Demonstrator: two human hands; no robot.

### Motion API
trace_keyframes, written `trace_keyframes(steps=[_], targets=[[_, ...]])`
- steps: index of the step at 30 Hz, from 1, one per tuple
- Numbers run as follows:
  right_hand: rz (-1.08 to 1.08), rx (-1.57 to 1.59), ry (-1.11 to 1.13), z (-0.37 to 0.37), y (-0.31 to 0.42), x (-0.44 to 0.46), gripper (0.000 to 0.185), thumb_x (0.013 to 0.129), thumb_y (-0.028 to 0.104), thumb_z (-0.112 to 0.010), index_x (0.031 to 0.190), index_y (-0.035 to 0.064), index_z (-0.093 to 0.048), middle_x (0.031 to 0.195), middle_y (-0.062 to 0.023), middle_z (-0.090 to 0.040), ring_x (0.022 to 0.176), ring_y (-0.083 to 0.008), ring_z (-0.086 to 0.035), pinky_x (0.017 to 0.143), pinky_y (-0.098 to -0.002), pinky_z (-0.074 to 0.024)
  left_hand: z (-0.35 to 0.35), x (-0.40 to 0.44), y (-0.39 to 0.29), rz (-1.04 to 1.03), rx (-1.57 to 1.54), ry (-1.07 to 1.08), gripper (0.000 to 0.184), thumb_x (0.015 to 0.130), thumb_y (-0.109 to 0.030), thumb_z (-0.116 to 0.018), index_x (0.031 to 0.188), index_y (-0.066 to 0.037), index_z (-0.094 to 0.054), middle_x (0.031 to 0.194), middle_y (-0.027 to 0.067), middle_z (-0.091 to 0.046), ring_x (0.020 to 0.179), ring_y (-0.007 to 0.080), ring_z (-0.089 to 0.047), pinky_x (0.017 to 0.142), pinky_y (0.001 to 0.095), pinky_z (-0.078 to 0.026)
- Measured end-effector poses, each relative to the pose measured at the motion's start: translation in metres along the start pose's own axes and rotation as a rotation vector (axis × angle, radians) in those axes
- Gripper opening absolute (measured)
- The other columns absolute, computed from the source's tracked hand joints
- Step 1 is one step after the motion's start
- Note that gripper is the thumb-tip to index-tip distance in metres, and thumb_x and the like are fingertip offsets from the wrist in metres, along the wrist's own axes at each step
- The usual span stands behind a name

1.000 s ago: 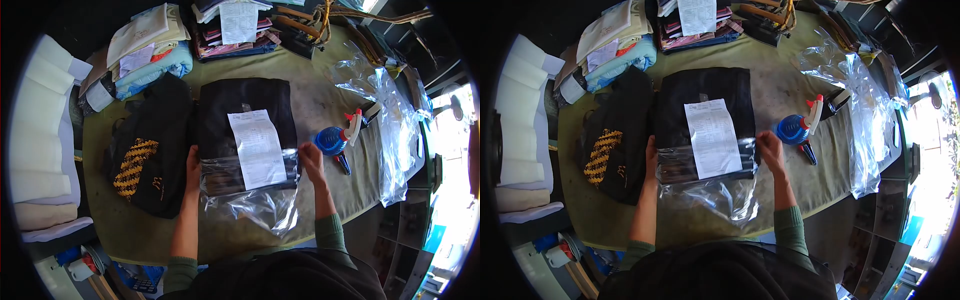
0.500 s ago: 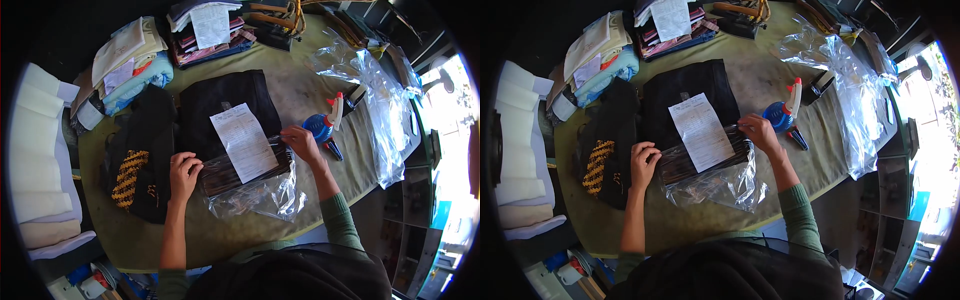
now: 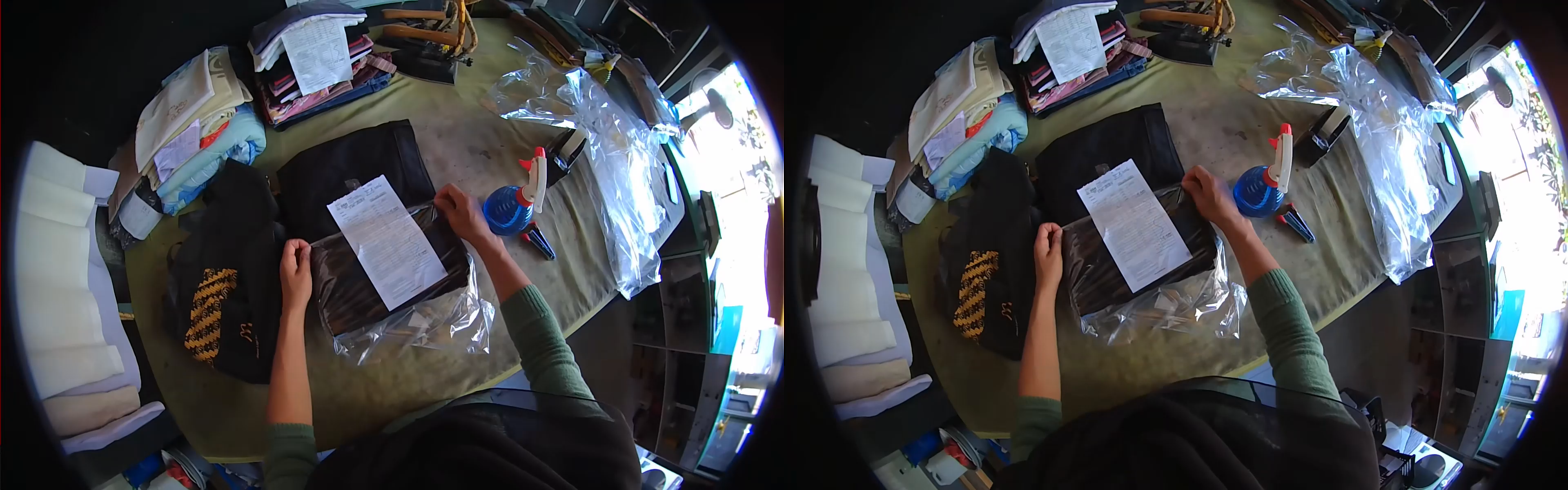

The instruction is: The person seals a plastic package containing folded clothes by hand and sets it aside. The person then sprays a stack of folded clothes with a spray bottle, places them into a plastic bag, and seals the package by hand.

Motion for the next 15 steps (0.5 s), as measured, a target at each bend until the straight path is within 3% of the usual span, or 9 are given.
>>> trace_keyframes(steps=[4,11,15], targets=[[-0.097,0.186,0.004,0.003,-0.016,-0.014,0.015,0.084,0.007,-0.061,0.095,-0.0026,-0.061,0.085,-0.0103,-0.067,0.080,-0.0142,-0.063,0.072,-0.0282,-0.0487,0.008,-0.022,-0.005,0.062,-0.012,-0.067,0.011,0.092,-0.008,-0.051,0.099,-0.001,-0.056,0.086,0.0059,-0.058,0.080,0.0138,-0.053,0.076,0.0267,-0.043],[-0.192,0.249,0.023,-0.003,-0.027,-0.022,0.013,0.084,0.005,-0.061,0.094,-0.0029,-0.061,0.088,-0.0103,-0.067,0.084,-0.0124,-0.062,0.075,-0.0256,-0.0483,0.011,-0.030,0.026,0.270,-0.052,0.087,0.006,0.090,-0.005,-0.052,0.091,0.000,-0.056,0.086,0.0037,-0.058,0.081,0.0097,-0.050,0.077,0.0244,-0.041],[-0.156,0.143,-0.074,-0.007,-0.030,-0.012,0.010,0.086,0.006,-0.058,0.092,-0.0017,-0.058,0.084,-0.0098,-0.065,0.080,-0.0132,-0.061,0.070,-0.0278,-0.0475,0.007,-0.015,0.044,0.230,-0.156,-0.093,0.010,0.093,-0.010,-0.050,0.091,-0.001,-0.054,0.083,0.0005,-0.054,0.079,0.0069,-0.047,0.075,0.0221,-0.039]])
Point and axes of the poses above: each hand's wrist, its own x-axis towards the middle knuckle, its own z-axis out of the back of the hand, y = z × x, the point moved 8 cm from there along x, towards the middle knuckle
